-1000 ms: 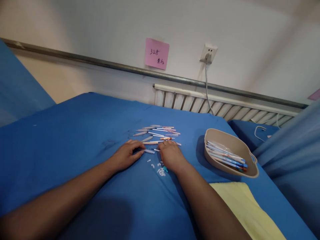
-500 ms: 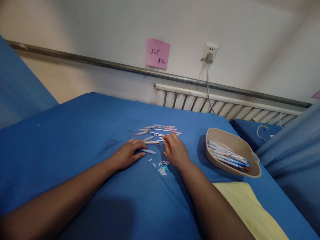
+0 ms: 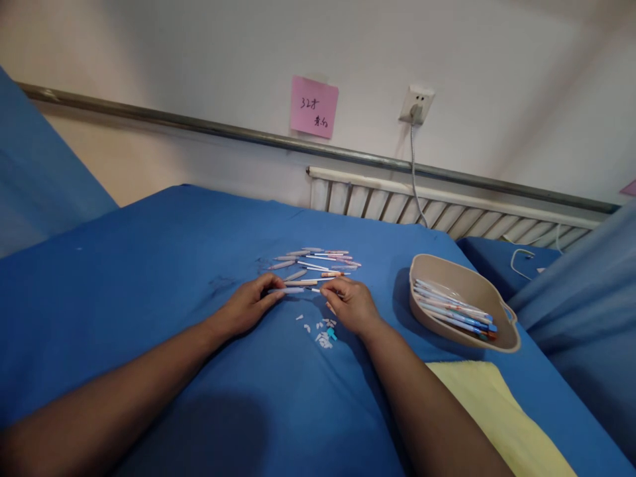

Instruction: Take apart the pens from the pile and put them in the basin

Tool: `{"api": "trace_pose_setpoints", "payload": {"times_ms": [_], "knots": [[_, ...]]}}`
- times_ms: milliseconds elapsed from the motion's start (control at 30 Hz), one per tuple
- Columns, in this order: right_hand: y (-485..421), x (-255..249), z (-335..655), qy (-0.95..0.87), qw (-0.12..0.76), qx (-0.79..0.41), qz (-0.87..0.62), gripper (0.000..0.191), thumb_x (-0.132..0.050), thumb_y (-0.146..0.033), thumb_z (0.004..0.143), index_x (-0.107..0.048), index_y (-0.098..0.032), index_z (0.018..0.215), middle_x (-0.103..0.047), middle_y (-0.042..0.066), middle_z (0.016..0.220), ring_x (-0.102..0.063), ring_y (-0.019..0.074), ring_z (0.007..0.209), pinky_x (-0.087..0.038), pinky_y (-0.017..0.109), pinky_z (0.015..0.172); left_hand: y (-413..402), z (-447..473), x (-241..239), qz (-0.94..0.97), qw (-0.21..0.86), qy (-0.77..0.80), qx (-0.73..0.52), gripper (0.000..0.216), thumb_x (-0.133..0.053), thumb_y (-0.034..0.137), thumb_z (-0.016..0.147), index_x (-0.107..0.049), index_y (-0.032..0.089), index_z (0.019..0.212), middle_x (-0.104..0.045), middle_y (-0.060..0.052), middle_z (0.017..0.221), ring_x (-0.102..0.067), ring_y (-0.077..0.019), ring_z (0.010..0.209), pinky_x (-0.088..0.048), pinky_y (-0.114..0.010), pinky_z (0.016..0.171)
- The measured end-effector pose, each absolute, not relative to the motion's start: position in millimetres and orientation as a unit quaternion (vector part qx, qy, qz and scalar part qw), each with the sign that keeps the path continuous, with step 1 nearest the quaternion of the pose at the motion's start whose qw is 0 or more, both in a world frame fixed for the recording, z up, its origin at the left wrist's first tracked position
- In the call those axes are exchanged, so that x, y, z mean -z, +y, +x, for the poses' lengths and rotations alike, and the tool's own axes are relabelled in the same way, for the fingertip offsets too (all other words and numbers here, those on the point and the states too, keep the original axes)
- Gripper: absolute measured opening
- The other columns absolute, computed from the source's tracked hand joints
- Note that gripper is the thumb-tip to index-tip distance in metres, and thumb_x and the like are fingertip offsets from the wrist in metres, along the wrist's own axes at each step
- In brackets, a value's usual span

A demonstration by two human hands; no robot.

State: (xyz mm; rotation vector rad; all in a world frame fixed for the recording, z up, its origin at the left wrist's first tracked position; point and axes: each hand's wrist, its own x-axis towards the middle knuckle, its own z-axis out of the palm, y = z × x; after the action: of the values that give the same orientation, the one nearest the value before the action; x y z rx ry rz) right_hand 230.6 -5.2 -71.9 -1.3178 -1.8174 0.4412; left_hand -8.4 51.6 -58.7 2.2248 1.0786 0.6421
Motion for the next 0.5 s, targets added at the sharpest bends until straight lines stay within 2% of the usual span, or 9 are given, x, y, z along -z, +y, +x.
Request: {"api": "trace_pose_setpoints", "payload": {"times_ms": [300,500], "knots": [[-5.6,71.9,231.7,-0.728,0.408,-0.183,-0.519,0.017,-0.053,-0.027,0.083,-0.067,-0.020,0.077,-0.065,0.001,0.074,-0.059,0.0140,0.071,-0.043,0.023,0.067,53.4,-9.4,59.9,0.838,0.280,0.404,-0.236,0.015,-0.048,0.031,0.085,-0.056,0.020,0.092,-0.062,-0.001,0.087,-0.056,-0.0179,0.080,-0.043,-0.030,0.073],[-10.6,65.3,218.3,-0.732,0.358,-0.152,-0.559,0.021,-0.051,-0.032,0.086,-0.065,-0.020,0.075,-0.064,0.000,0.070,-0.057,0.0136,0.065,-0.038,0.023,0.061,41.7,-3.9,55.1,0.863,0.263,0.366,-0.229,0.014,-0.049,0.029,0.084,-0.059,0.021,0.090,-0.061,0.000,0.086,-0.056,-0.0176,0.081,-0.042,-0.030,0.075]]}}
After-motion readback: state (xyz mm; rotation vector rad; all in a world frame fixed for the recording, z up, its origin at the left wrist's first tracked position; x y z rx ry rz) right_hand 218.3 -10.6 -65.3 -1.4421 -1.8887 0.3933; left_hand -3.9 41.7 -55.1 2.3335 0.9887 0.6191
